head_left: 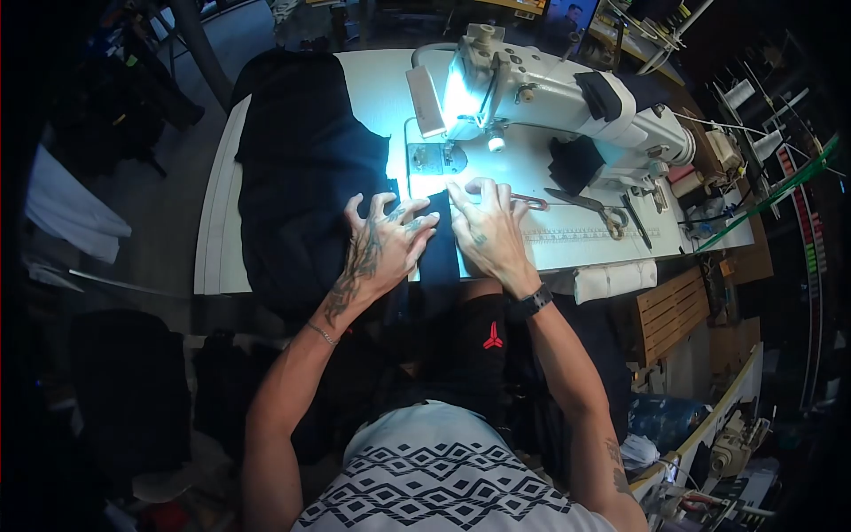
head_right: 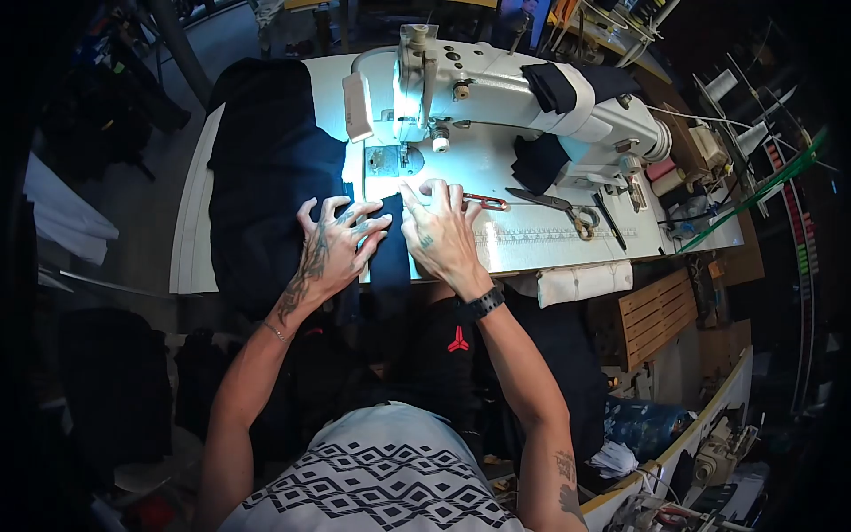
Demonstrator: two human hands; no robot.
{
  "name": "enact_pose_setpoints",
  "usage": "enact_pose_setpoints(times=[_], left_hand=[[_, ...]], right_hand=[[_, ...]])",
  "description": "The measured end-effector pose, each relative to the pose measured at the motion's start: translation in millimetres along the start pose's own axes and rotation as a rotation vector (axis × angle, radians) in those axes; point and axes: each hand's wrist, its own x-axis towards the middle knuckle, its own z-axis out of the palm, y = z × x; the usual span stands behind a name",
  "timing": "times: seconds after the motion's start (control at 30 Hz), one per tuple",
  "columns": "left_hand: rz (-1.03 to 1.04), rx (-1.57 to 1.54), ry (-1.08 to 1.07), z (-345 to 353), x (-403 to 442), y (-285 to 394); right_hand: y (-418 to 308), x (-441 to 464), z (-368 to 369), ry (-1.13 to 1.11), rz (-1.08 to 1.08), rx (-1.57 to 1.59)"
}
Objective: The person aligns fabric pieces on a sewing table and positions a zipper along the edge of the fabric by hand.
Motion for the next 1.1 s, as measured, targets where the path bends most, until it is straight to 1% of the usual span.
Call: enact_pose_setpoints(times=[0.1,0.23,0.33,0.47,0.57,0.67,0.77,0.83,0.9,0.97,1.0,1.07,1.1], left_hand=[[0.001,0.009,0.013,1,0,0],[-0.007,0.017,0.009,1,0,0],[-0.009,0.01,0.006,0,1,1],[-0.006,0.024,0.014,1,1,1],[-0.008,0.018,0.008,0,0,2],[0.006,0.022,0.024,0,0,2],[0.004,0.032,0.018,-2,1,2],[0.002,0.021,0.015,-3,2,2],[-0.002,0.015,0.009,-5,3,2],[0.006,-0.089,0.009,-8,5,-2],[0.021,-0.143,0.05,-11,6,-4],[0.003,-0.171,0.133,-22,2,-4],[-0.002,-0.176,0.108,-35,-2,-2]], right_hand=[[-6,4,-1,-0.031,-0.019,-0.017],[-21,-7,-5,-0.1,0.039,-0.033],[-20,-15,2,-0.026,0.021,0.03],[-23,-17,1,-0.021,0.031,0.039],[-26,-18,1,-0.006,-0.002,-0.03],[-27,-18,1,-0.004,-0.024,-0.034],[-27,-19,4,0.023,-0.044,-0.1],[-26,-21,7,0.094,-0.08,-0.141],[-27,-22,6,0.085,-0.079,-0.148],[-28,-25,6,0.062,-0.059,-0.154],[-28,-26,7,0.059,-0.059,-0.152],[-28,-26,7,0.048,-0.044,-0.176],[-27,-26,7,0.046,-0.044,-0.17]])
